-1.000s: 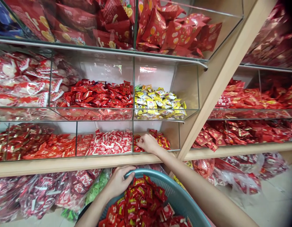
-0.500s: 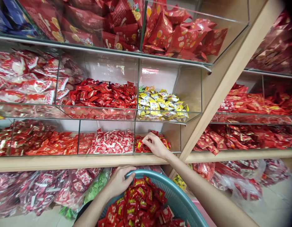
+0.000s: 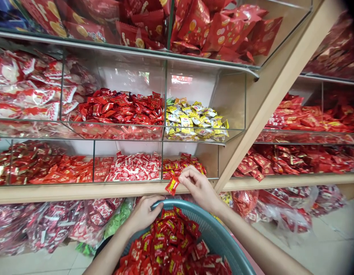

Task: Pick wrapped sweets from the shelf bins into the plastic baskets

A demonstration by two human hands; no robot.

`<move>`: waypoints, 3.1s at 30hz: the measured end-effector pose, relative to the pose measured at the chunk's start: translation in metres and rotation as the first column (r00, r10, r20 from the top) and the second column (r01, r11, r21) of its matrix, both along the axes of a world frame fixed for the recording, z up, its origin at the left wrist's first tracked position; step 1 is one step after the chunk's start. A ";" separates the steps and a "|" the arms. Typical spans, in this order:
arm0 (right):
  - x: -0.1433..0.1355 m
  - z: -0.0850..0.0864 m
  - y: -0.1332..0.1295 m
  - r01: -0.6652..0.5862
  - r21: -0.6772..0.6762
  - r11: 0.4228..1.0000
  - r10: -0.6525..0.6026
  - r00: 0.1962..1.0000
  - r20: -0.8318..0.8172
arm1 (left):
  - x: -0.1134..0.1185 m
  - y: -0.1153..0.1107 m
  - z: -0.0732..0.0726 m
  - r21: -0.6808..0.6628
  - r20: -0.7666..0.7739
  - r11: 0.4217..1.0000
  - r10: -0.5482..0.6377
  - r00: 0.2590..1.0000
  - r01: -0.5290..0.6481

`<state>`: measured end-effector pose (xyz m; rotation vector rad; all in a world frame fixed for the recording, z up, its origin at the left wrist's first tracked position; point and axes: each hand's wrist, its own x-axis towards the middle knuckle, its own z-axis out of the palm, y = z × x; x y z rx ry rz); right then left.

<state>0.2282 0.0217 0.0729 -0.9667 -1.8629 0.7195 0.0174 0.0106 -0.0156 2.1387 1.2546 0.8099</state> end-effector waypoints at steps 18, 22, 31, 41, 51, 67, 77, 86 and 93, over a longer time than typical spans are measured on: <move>0.023 -0.075 -0.063 -0.078 -0.349 0.934 0.153 0.969 0.193 | -0.003 0.001 -0.013 0.014 -0.044 0.999 0.035 0.998 -0.035; 0.026 -0.078 -0.068 -0.095 -0.315 0.944 0.187 0.944 0.273 | -0.002 0.001 -0.011 0.014 -0.050 0.999 0.035 0.998 -0.034; 0.027 -0.077 -0.068 -0.132 -0.282 0.950 0.241 0.886 0.396 | -0.003 0.000 -0.010 0.011 -0.055 0.999 0.040 0.998 -0.039; 0.023 -0.077 -0.069 -0.109 -0.204 0.973 0.192 0.871 0.452 | -0.002 -0.002 -0.003 -0.017 -0.034 0.999 0.033 0.999 -0.034; 0.024 -0.014 -0.001 -0.040 0.143 0.989 -0.026 0.900 0.435 | 0.000 0.000 -0.003 -0.020 -0.007 1.000 0.016 1.000 -0.016; -0.003 0.005 0.077 0.016 0.099 0.995 -0.086 0.641 0.763 | -0.002 0.003 -0.007 0.011 -0.006 1.000 0.024 1.000 -0.024; 0.009 0.012 0.069 0.036 0.028 0.999 -0.045 0.863 0.504 | -0.001 0.000 -0.004 0.015 -0.009 0.999 0.036 0.999 -0.036; 0.017 0.005 0.045 -0.005 -0.310 0.951 -0.048 0.986 -0.163 | -0.001 0.000 -0.005 0.018 -0.005 0.999 0.035 0.999 -0.035; 0.017 0.004 0.027 0.000 -0.341 0.940 -0.075 0.976 -0.206 | -0.001 0.000 -0.003 -0.021 0.009 0.999 0.040 0.999 -0.040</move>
